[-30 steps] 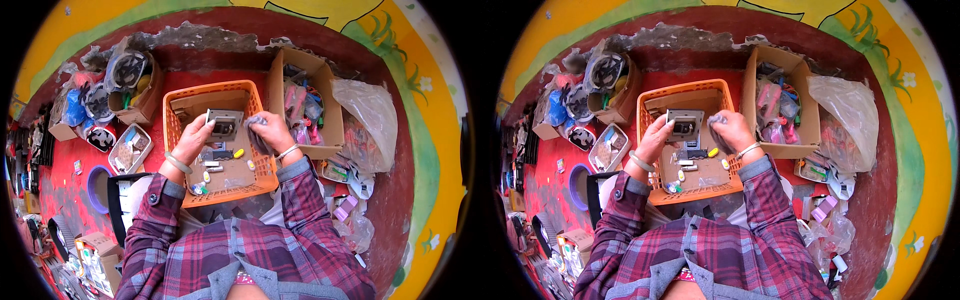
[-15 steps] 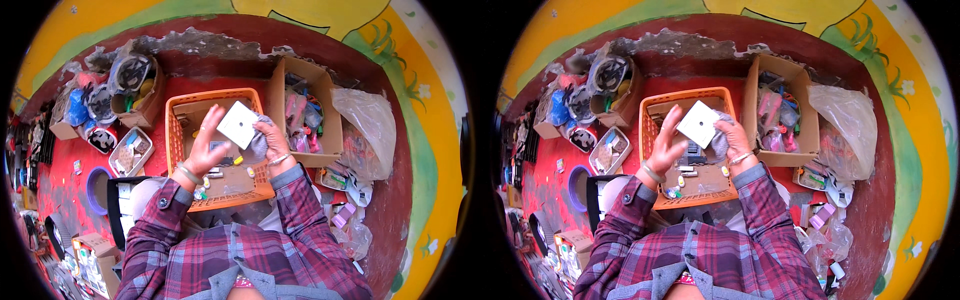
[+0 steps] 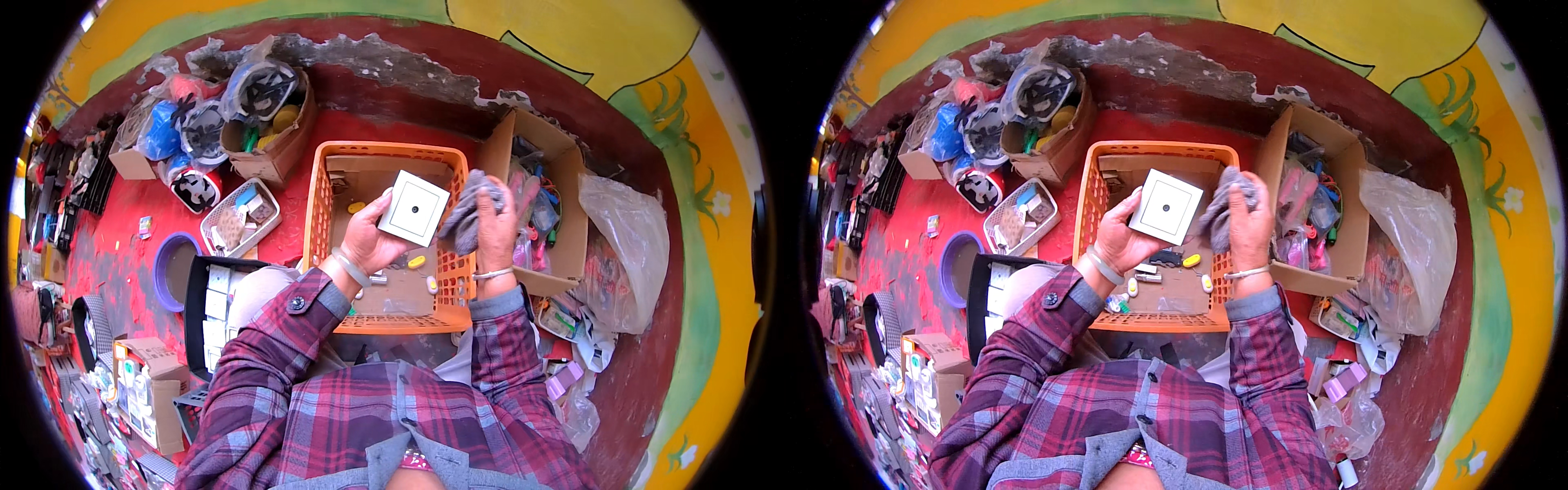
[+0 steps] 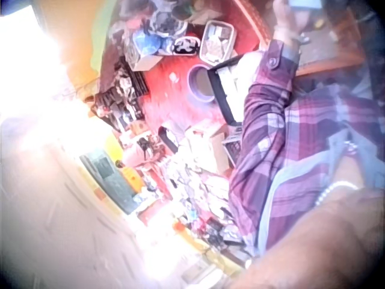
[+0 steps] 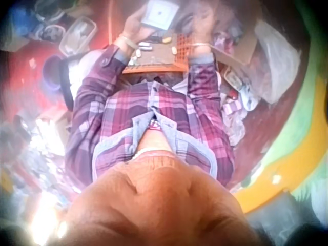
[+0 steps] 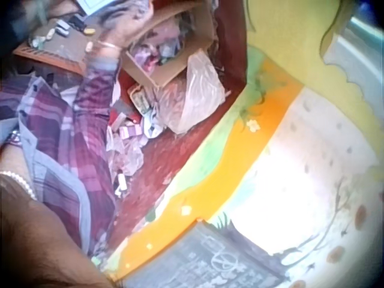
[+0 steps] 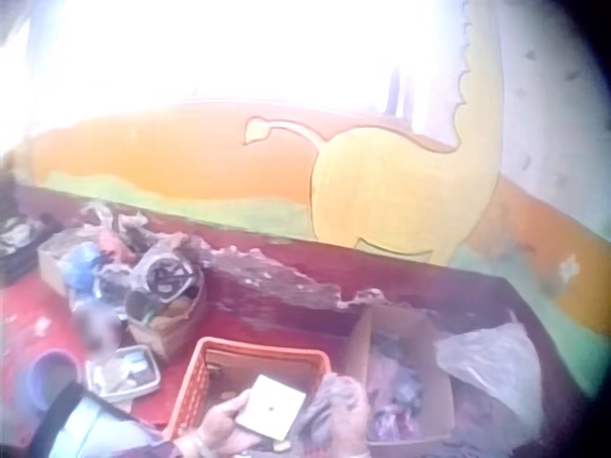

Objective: The person wipes various small electrical or mechanical components with a cloth, handling items one at a time from an orange basket and placing some into a compartmentalized tray.

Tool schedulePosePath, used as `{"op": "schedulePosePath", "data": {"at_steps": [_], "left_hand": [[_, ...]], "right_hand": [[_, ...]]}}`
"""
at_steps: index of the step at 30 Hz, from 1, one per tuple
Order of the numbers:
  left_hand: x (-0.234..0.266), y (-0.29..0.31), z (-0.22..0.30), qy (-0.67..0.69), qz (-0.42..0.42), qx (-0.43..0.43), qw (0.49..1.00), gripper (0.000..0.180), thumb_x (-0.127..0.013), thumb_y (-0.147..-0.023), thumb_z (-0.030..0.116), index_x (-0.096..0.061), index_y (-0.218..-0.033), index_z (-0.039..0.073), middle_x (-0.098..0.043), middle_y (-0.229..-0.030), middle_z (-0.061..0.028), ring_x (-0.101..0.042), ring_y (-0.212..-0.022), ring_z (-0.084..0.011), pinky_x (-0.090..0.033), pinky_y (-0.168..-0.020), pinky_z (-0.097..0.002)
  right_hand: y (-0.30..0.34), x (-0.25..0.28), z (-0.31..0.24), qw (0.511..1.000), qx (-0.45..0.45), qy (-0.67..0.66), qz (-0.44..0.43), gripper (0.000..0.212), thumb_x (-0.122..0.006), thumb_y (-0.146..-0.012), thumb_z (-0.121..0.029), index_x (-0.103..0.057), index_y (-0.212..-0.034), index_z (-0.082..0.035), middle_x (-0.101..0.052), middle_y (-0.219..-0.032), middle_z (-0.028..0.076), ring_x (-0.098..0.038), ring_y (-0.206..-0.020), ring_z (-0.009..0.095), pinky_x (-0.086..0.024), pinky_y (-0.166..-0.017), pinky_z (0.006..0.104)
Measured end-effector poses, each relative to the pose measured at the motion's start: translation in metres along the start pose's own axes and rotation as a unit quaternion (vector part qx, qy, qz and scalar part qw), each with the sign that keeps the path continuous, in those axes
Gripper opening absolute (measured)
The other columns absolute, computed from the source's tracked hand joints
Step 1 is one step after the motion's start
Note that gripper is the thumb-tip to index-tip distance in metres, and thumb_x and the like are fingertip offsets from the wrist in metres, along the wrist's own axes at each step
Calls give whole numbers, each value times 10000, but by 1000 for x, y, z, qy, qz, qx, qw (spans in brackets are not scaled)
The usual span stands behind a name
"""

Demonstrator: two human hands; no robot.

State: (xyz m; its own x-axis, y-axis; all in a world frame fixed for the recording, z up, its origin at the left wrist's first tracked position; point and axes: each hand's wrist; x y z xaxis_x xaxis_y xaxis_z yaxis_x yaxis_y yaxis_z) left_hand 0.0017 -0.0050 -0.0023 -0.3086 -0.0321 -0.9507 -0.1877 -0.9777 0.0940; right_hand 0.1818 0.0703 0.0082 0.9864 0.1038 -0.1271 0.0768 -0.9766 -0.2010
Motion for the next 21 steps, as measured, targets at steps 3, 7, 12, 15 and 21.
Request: {"op": "schedulePosePath", "data": {"at_steps": [3,7,12,15,21], "left_hand": [[-1,-1,-1,28,22,3,999,501,-367,-968,427,-418,-1339,94,-465,-1363,-131,-446,-1251,-331,-307,-1038,-586],[0,-3,-17,50,52,-28,997,510,-285,-994,437,-443,-1322,80,-492,-1336,-111,-472,-1228,-277,-319,-1080,-455],[7,4,-35,40,64,-26,997,457,-293,-1003,375,-436,-1323,82,-471,-1353,-103,-454,-1245,-275,-328,-1075,-463],[-2,9,-33,-2,76,23,997,455,-288,-1005,367,-421,-1333,81,-473,-1345,-112,-444,-1251,-284,-348,-1051,-496],[-6,13,-15,-33,31,45,998,488,-292,-1002,398,-437,-1312,49,-526,-1276,-137,-522,-1158,-304,-399,-987,-493]], "right_hand": [[12,-13,-21,995,79,12,-60,480,-575,-930,-329,-457,-1290,-35,-572,-1086,66,-560,-906,129,-480,-794,275],[42,-43,-8,762,345,502,-221,521,-563,-897,-382,-461,-1345,-136,-453,-1366,126,-430,-1257,265,-288,-1061,450],[40,-55,5,813,283,477,-178,451,-509,-914,-349,-500,-1326,-167,-411,-1412,137,-352,-1330,299,-222,-1085,482],[30,-53,2,839,256,462,-130,408,-504,-937,-301,-522,-1299,-113,-473,-1351,165,-435,-1259,339,-334,-1029,412],[-11,-5,41,975,-10,220,5,269,-515,-949,-195,-616,-1120,-13,-675,-918,92,-632,-822,185,-503,-733,305]]}}
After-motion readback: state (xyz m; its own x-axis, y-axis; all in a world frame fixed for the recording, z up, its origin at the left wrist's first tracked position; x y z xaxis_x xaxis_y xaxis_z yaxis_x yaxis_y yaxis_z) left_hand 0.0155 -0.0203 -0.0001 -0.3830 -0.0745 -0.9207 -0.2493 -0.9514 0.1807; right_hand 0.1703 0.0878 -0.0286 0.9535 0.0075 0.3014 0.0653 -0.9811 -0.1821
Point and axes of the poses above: each hand's wrist, its own y-axis away from the middle knuckle, its own x-axis out of the back of the hand, z = x × y
